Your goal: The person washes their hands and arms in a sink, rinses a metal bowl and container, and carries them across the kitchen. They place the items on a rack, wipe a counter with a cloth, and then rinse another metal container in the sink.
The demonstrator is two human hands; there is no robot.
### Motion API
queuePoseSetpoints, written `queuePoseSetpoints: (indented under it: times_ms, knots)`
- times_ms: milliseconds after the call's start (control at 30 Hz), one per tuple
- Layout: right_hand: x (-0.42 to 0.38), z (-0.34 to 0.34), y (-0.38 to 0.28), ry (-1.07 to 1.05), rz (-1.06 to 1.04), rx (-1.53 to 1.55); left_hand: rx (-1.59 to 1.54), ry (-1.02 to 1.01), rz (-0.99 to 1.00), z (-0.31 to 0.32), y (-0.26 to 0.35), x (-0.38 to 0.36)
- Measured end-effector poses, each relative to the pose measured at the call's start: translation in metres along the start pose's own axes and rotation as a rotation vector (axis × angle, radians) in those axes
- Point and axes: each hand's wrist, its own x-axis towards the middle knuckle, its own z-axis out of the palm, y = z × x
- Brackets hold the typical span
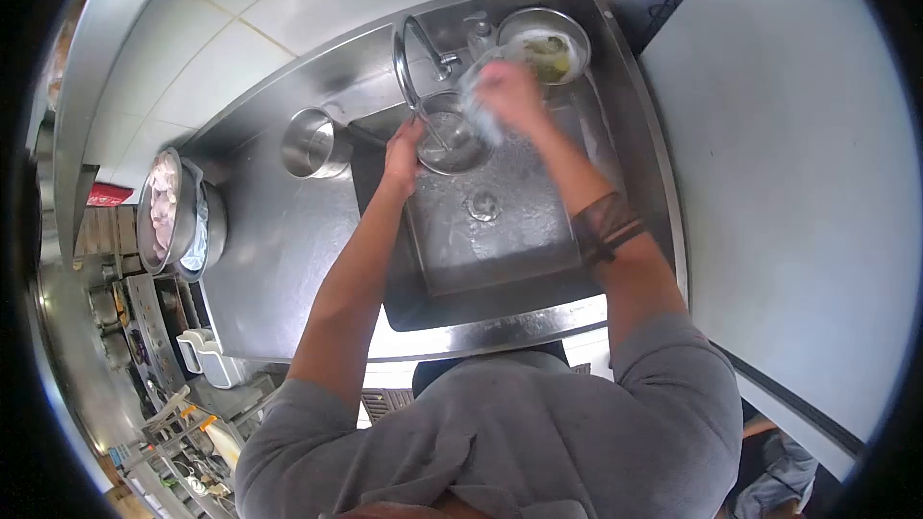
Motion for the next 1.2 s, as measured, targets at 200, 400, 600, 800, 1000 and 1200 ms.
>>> queuePoseSetpoints:
  times_ms: [200,400,600,800,1000,1200]
  knots:
    - [-0.091,0.128,0.019,-0.280,0.524,0.384,0.162,-0.017,0.025,0.022,-0.006,-0.017]
    - [-0.114,0.077,0.002,-0.891,-0.238,-0.749,0.295,-0.206,-0.359,-0.012,0.023,-0.020]
    - [-0.127,0.139,0.013,-0.349,0.310,-0.105,0.620,0.107,-0.075,-0.008,-0.067,-0.001]
    - [-0.143,0.104,0.035,-0.713,-0.133,-0.547,0.476,-0.322,-0.184,-0.027,-0.035,0.000]
    - [-0.155,0.119,0.027,-0.603,-0.076,-0.337,0.123,-0.004,-0.160,-0.019,-0.050,-0.012]
    - [-0.099,0.053,0.018,-0.929,-0.318,-0.910,0.270,-0.166,-0.555,-0.028,-0.008,-0.053]
